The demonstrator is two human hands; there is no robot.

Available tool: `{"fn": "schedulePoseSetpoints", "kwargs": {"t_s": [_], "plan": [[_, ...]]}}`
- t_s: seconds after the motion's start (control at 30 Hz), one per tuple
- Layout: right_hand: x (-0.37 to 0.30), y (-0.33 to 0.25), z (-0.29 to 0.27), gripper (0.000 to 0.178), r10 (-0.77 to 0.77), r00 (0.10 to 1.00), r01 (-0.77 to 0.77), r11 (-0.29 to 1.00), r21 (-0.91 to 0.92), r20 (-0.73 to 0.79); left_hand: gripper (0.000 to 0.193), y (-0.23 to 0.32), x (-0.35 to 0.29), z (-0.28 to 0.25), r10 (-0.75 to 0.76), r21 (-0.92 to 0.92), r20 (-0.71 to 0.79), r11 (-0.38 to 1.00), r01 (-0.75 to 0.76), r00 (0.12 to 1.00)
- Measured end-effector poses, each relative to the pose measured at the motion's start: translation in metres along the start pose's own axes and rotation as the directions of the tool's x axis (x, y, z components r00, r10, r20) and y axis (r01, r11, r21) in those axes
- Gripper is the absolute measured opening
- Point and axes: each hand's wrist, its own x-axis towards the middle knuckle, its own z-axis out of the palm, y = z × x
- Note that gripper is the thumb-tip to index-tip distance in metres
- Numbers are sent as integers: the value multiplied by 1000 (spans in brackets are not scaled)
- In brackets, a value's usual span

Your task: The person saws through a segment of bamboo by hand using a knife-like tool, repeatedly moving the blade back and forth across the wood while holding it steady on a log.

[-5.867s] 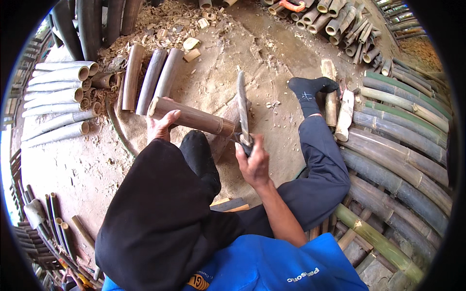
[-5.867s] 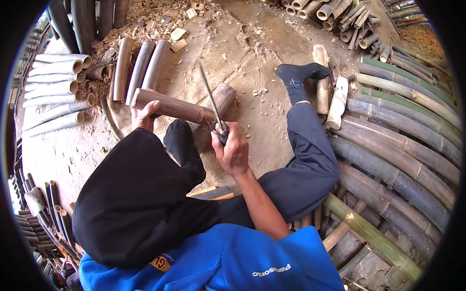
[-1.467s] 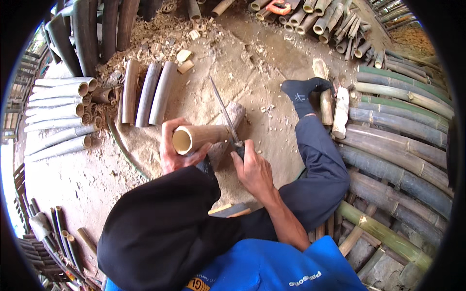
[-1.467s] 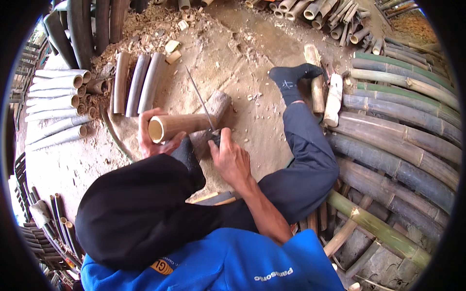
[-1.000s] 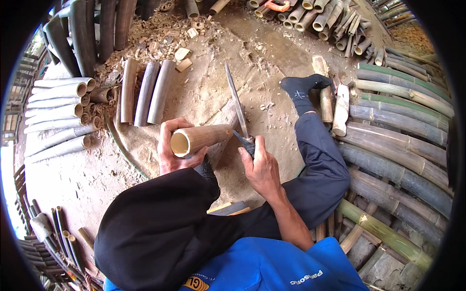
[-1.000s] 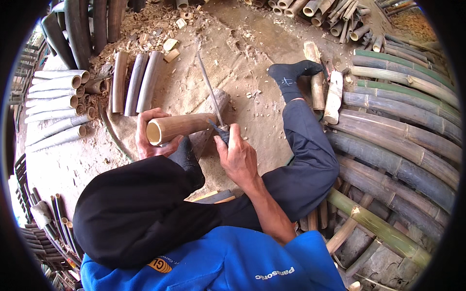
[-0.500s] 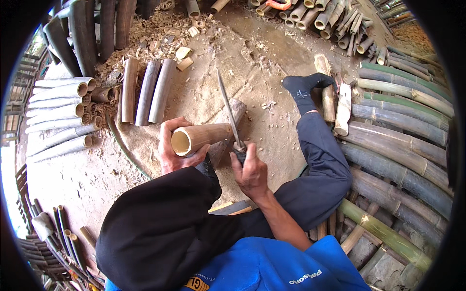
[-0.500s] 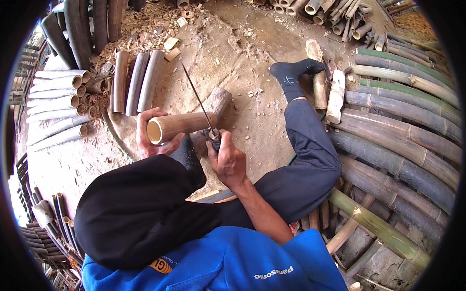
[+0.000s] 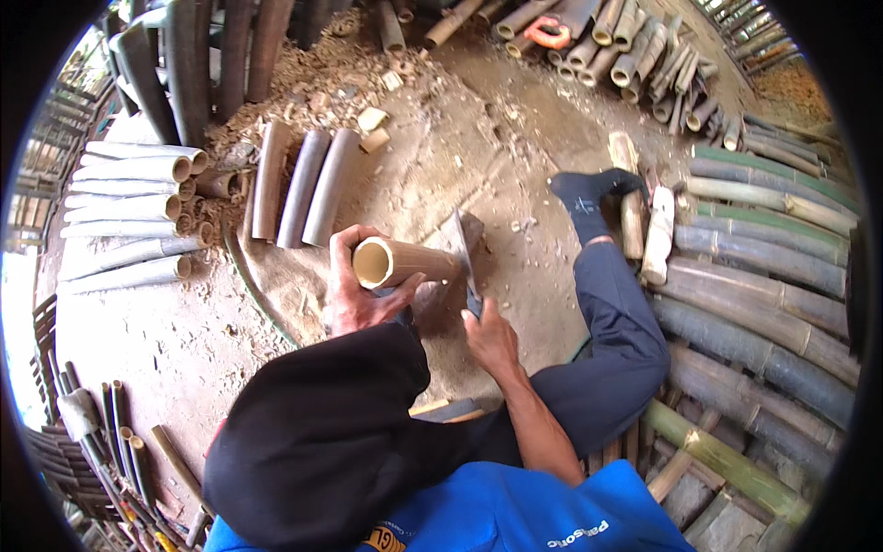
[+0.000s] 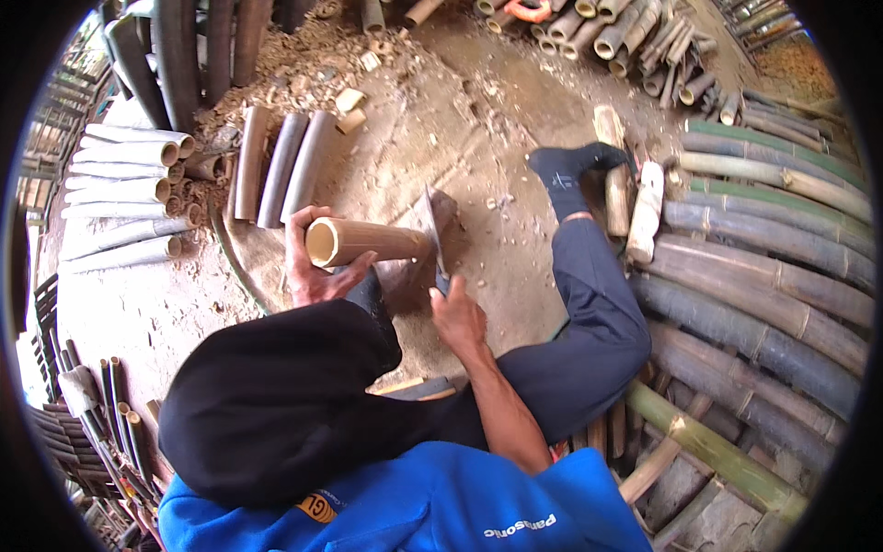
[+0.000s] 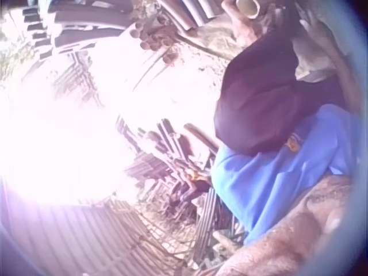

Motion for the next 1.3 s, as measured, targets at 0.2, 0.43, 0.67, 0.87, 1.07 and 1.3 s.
{"fn": "schedulePoseSetpoints", "kwargs": {"t_s": [0.2,0.43,0.67,0.87,1.07,1.3], "plan": [[5,10,2,41,-35,995,50,984,173,-90,97,-128,14,54,-381,-468,230,763,445,896],[9,24,7,45,-15,1000,15,985,169,2,100,-121,181,65,-322,-175,-98,937,302,942],[20,18,9,46,-43,999,38,980,196,20,90,-152,233,56,-246,717,202,697,28,948],[9,28,11,44,-21,999,9,969,248,44,87,-133,191,54,-103,616,24,785,67,994],[16,16,7,45,-43,997,10,884,467,60,65,-157,121,-4,-59,794,-140,590,147,988],[16,16,7,39,-85,995,45,835,548,47,64,-160,157,-2,-207,853,-68,495,165,976]]}}
